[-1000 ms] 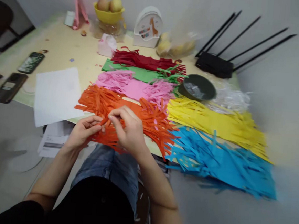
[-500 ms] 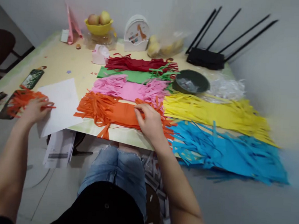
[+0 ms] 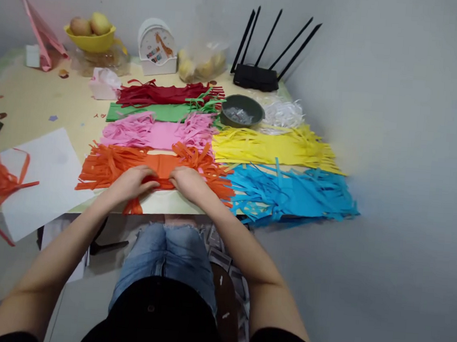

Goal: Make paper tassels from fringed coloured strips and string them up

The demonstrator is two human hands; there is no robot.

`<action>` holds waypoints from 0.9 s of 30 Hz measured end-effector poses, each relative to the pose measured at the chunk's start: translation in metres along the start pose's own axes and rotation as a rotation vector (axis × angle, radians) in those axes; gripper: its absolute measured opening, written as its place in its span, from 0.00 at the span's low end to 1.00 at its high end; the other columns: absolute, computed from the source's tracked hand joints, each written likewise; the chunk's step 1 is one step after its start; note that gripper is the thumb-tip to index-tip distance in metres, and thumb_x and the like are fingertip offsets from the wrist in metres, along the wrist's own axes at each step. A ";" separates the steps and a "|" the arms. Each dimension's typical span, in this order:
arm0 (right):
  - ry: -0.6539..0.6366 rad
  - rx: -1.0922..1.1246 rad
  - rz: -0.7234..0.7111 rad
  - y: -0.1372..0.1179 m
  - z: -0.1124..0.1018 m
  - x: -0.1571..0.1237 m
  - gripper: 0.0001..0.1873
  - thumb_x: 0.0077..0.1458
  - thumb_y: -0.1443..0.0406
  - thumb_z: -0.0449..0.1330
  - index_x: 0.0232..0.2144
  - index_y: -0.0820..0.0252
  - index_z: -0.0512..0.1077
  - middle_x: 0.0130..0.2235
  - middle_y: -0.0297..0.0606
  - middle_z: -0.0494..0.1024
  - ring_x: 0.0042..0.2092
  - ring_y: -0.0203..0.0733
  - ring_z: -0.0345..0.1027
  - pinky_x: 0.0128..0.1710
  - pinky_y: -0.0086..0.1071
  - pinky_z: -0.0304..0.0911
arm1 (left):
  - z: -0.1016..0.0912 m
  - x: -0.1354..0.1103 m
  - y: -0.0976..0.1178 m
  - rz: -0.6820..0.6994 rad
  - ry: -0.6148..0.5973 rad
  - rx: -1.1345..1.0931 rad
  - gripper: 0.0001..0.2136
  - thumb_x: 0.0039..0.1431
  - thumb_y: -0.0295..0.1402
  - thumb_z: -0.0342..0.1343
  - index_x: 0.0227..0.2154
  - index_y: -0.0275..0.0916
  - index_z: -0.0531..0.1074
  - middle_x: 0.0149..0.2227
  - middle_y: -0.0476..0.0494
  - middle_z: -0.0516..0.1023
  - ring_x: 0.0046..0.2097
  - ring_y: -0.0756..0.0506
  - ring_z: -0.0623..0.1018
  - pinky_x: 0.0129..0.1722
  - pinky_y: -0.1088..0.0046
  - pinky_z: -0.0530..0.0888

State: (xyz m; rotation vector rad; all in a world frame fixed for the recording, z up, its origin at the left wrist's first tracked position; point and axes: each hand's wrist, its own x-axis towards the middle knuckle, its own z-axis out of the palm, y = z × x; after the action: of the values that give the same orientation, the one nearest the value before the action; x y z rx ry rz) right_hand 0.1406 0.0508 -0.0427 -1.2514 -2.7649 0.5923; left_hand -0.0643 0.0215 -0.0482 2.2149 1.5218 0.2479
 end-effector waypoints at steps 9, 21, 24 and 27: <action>0.048 -0.001 0.113 -0.004 -0.002 0.004 0.08 0.63 0.66 0.59 0.38 0.64 0.79 0.44 0.47 0.81 0.47 0.47 0.74 0.43 0.32 0.61 | -0.009 0.008 -0.006 -0.102 0.037 -0.142 0.12 0.60 0.37 0.56 0.37 0.39 0.83 0.39 0.39 0.85 0.40 0.40 0.81 0.42 0.68 0.72; 0.254 0.083 -0.014 -0.025 0.007 -0.012 0.16 0.65 0.67 0.58 0.53 0.68 0.72 0.53 0.53 0.77 0.57 0.49 0.70 0.58 0.42 0.64 | -0.002 0.014 0.002 -0.215 0.211 -0.042 0.06 0.57 0.30 0.55 0.32 0.38 0.77 0.33 0.40 0.82 0.35 0.42 0.78 0.39 0.68 0.70; 0.231 0.115 -0.143 -0.041 0.024 -0.010 0.19 0.68 0.66 0.54 0.55 0.73 0.71 0.58 0.58 0.74 0.62 0.51 0.66 0.65 0.44 0.59 | 0.002 0.010 0.004 -0.257 0.342 -0.039 0.07 0.61 0.32 0.51 0.35 0.38 0.73 0.34 0.41 0.81 0.35 0.43 0.78 0.38 0.69 0.70; 0.178 0.247 -0.052 -0.048 0.034 0.002 0.27 0.66 0.61 0.58 0.61 0.74 0.66 0.65 0.62 0.66 0.68 0.56 0.58 0.69 0.48 0.52 | 0.002 0.002 0.000 -0.310 0.528 -0.021 0.09 0.65 0.34 0.44 0.40 0.38 0.68 0.36 0.40 0.78 0.35 0.43 0.78 0.37 0.68 0.69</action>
State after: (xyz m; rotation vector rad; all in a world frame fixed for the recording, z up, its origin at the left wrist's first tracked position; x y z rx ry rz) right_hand 0.0981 0.0130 -0.0574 -1.1166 -2.4822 0.7502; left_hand -0.0628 0.0223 -0.0504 1.9460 2.0918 0.7914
